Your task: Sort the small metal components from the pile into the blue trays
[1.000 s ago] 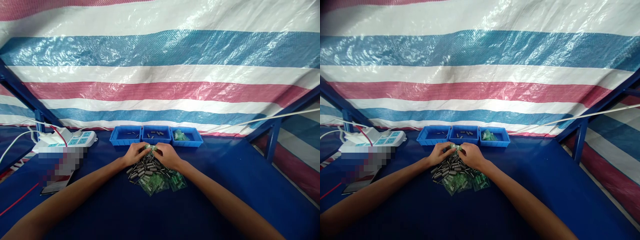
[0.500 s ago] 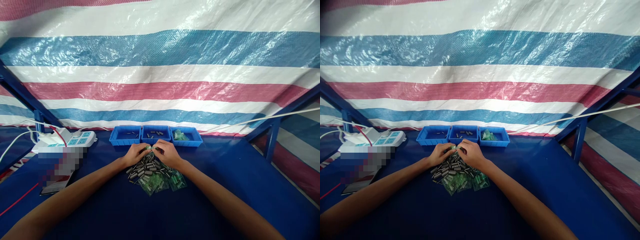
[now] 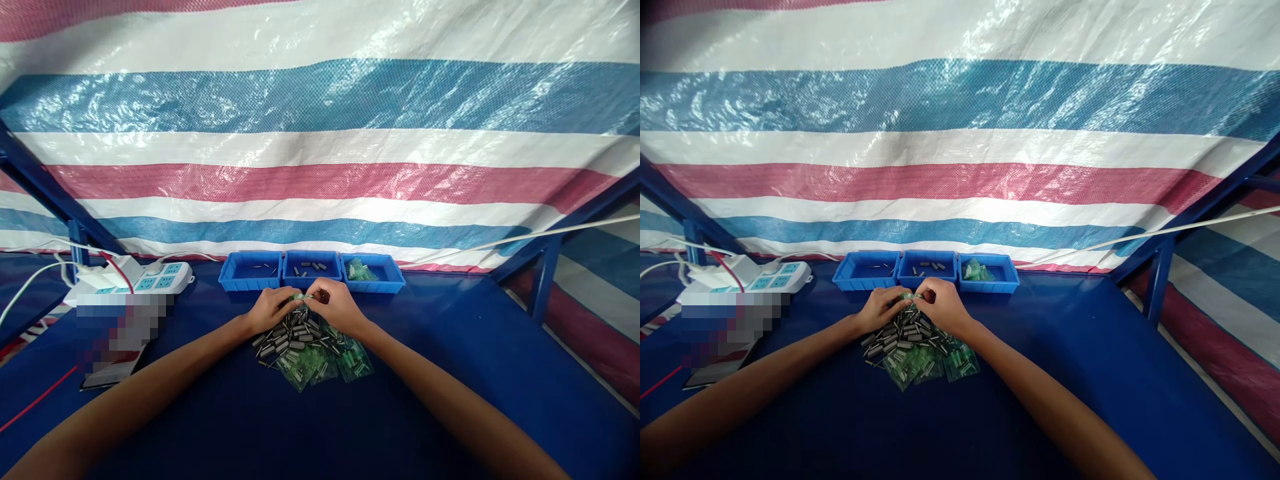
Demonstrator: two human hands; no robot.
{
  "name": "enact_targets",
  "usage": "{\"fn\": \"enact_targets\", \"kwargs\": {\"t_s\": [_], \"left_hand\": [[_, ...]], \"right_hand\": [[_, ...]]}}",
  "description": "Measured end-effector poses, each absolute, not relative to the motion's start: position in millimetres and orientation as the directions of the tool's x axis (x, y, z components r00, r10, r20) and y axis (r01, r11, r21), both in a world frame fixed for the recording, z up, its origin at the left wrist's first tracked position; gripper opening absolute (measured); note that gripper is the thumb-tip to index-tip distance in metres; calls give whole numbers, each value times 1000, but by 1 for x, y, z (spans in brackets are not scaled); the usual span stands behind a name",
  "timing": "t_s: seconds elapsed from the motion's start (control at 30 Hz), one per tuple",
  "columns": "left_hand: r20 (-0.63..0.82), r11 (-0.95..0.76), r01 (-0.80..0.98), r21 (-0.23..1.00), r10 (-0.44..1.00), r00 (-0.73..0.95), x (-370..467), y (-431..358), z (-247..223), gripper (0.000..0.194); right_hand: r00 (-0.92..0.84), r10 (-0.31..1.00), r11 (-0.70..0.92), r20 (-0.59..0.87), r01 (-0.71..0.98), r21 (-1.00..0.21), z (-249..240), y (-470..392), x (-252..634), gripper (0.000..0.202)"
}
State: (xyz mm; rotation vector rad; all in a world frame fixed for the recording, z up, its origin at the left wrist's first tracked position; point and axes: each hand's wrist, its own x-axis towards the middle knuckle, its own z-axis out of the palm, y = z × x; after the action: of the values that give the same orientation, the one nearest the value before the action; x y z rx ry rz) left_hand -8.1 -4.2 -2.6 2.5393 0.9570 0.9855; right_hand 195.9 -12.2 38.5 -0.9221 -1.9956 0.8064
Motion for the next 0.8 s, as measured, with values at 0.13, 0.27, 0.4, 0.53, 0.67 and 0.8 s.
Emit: {"fn": "enact_targets", "kwargs": {"t_s": [0.13, 0.27, 0.4, 0.53, 0.67, 0.8], "left_hand": [[502, -750, 481, 454, 661, 557, -8, -5, -1, 20], [492, -744, 483, 461, 667, 560, -7, -5, 0, 21], [481, -737, 488, 468, 675, 559, -7, -5, 1, 22], [460, -713, 496, 495, 700, 547, -6, -6, 4, 24], [432, -692, 503, 518, 719, 544, -4, -6, 6, 24], [431, -690, 511, 512, 722, 542, -4, -6, 6, 24]], "right_hand": [[-408, 857, 439, 314, 262, -859, 35, -11, 195, 9], [-423, 869, 385, 256, 255, -887, 35, -10, 195, 11], [-461, 838, 465, 292, 322, -825, 40, -10, 196, 14], [-472, 827, 502, 304, 380, -776, 43, -10, 197, 14], [-476, 827, 503, 299, 389, -772, 41, -8, 197, 15], [-481, 817, 534, 317, 423, -733, 38, -7, 197, 11]]}}
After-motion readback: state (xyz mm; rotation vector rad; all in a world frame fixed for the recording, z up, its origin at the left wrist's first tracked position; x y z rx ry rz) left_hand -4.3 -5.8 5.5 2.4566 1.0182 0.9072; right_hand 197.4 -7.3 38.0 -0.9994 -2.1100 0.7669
